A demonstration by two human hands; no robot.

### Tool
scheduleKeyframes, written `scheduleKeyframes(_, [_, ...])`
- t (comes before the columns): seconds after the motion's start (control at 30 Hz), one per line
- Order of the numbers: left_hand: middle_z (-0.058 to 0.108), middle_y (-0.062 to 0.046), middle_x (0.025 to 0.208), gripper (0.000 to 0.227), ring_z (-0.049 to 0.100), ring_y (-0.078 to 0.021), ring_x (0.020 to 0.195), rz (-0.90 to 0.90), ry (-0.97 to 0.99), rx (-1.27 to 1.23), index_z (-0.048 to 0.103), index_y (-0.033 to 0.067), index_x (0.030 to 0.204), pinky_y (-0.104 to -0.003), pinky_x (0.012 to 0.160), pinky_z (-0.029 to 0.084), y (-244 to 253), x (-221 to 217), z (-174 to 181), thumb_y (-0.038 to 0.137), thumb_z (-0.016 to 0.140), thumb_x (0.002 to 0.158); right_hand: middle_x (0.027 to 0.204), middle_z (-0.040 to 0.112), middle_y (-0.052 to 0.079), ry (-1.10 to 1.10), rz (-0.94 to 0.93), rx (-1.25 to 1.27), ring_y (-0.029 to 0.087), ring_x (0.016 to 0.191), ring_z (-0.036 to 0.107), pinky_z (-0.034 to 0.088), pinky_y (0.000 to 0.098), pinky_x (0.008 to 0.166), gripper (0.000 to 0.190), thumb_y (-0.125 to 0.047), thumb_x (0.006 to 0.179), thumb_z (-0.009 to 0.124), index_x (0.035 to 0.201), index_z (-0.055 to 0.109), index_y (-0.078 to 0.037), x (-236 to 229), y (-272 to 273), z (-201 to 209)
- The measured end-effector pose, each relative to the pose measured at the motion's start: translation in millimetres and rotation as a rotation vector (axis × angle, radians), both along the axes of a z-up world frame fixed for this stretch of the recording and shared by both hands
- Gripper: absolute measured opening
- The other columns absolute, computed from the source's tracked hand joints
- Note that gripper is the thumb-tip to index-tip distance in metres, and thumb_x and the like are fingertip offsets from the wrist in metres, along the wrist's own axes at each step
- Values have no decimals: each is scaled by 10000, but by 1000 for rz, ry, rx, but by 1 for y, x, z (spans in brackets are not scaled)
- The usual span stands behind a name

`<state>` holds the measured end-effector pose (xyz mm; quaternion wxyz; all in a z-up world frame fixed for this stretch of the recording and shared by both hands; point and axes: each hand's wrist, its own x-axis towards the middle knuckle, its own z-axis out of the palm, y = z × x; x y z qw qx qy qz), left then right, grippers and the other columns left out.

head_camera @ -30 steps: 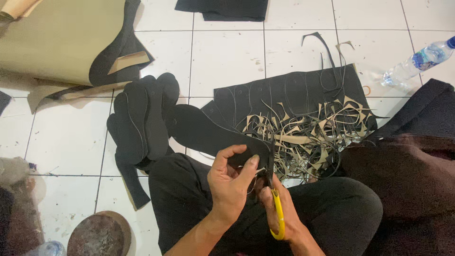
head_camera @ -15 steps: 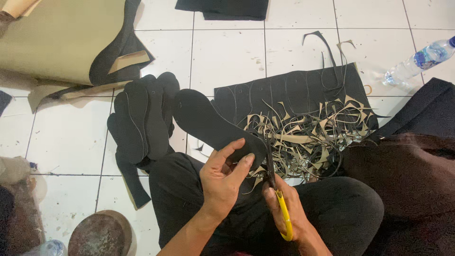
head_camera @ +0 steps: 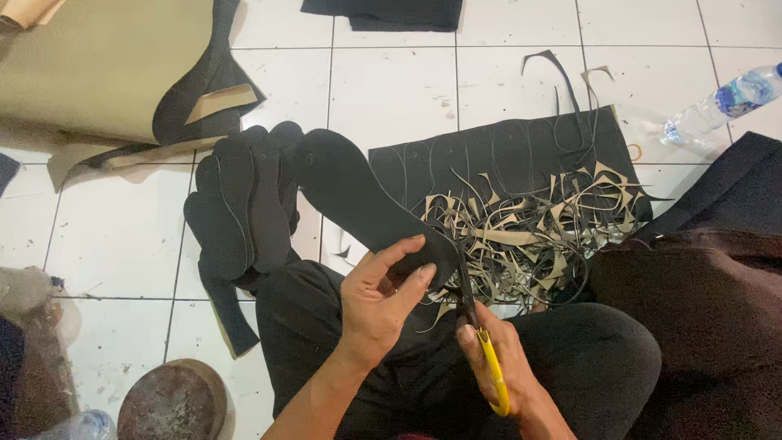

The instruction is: The person sits on a tiled floor and uses yellow-handled scissors to cut black material into shoe insole shapes. They repeatedly cut along white outlines on the material, separating the insoles from the surrounding sheet and placing the finished pieces aside.

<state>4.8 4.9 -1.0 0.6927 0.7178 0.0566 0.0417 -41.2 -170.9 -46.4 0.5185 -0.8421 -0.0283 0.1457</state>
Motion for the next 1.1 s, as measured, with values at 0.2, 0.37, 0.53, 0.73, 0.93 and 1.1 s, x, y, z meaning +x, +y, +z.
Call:
scheduleKeyframes(0.2, [507,34,737,348,485,-42,584,-43,-12,-14,664,125,1118,-188,562,474,7,5,4,96,705,774,620,426,-22,55,31,-40,130,583,343,332,314,539,359,-440,876,401,808,543,-117,0,-4,3])
scheduleKeyframes(0.37, [453,37,719,388,402,-42,547,-82,-5,17,653,145,1151,-181,521,382,11,6,2,105,713,770,588,408,-8,69,42,-69,133,556,339,330,329,519,386,-469,866,391,808,542,-118,-2,-8,-5])
scheduleKeyframes(0.53, [410,60,701,369,328,-47,553,-105,25,56,672,165,1130,-177,512,314,16,10,7,119,709,766,581,410,-20,22,91,-92,136,530,345,336,327,507,329,-421,881,414,807,532,-123,-4,-15,-13])
scheduleKeyframes(0.73, [539,37,795,366,419,-48,636,-150,32,21,663,136,1135,-181,574,375,19,12,9,91,685,772,578,365,-27,6,109,-78,121,536,318,319,323,494,347,-434,890,421,744,468,-123,-5,-19,-14])
scheduleKeyframes(0.93, [547,39,779,351,439,-55,654,-162,32,29,673,136,1115,-185,589,379,22,13,8,87,686,767,553,339,-21,9,119,-69,115,517,296,295,328,473,313,-366,897,467,705,428,-121,-4,-23,-14])
scheduleKeyframes(1.1, [578,10,851,355,535,-72,767,-199,18,-67,652,102,1132,-198,677,457,24,14,4,48,668,781,545,326,-30,-41,185,-101,123,499,303,309,321,463,316,-390,892,459,712,447,-131,-1,-30,-18])
